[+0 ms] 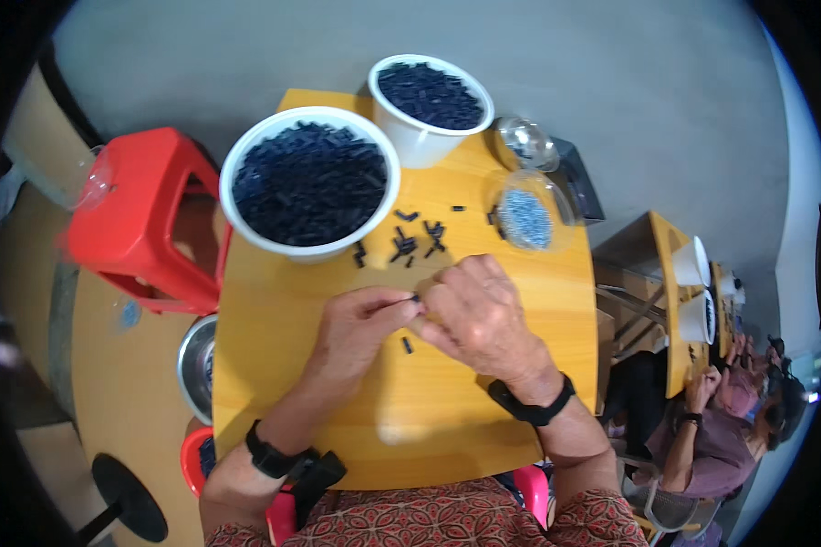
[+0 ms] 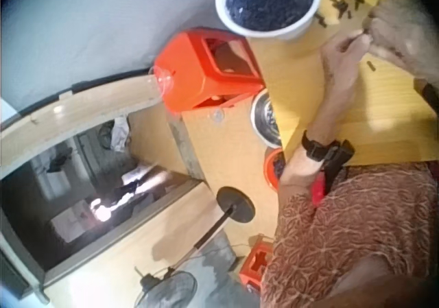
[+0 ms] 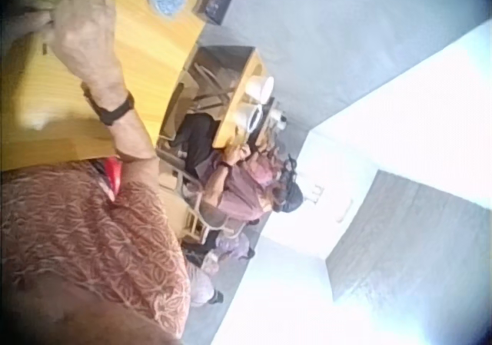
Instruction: Assembling or sorting small black plastic components into white bowls at a wooden table.
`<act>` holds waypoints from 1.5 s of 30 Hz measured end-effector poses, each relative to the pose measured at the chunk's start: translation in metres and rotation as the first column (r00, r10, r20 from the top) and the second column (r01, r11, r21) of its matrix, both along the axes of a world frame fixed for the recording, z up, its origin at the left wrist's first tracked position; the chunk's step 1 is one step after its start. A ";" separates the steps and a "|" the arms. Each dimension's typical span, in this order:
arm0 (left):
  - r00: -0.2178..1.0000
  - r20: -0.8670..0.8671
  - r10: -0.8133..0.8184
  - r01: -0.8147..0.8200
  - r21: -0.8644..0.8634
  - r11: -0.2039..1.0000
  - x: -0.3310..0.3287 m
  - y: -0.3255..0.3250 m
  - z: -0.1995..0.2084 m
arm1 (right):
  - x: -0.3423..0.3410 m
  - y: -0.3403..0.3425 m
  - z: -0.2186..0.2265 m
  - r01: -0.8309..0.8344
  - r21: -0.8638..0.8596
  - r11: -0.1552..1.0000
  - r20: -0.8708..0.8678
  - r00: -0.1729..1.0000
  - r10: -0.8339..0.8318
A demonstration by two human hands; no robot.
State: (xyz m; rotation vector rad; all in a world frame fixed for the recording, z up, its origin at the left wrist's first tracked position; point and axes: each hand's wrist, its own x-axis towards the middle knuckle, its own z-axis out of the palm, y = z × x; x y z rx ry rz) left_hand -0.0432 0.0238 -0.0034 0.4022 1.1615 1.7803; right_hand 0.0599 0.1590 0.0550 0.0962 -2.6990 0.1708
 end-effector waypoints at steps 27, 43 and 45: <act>0.995 0.096 0.015 -0.023 0.079 0.997 0.000 0.000 0.004 | 0.002 -0.002 0.009 0.082 -0.365 0.927 -0.049 0.993 -0.107; 0.995 0.072 -0.070 0.067 0.044 0.997 -0.004 -0.003 0.003 | -0.004 0.002 0.005 0.013 0.008 1.000 -0.035 0.999 -0.013; 0.996 0.065 -0.066 0.063 0.046 0.997 -0.003 -0.002 0.001 | -0.003 0.003 0.004 0.008 0.003 1.000 -0.031 0.999 -0.008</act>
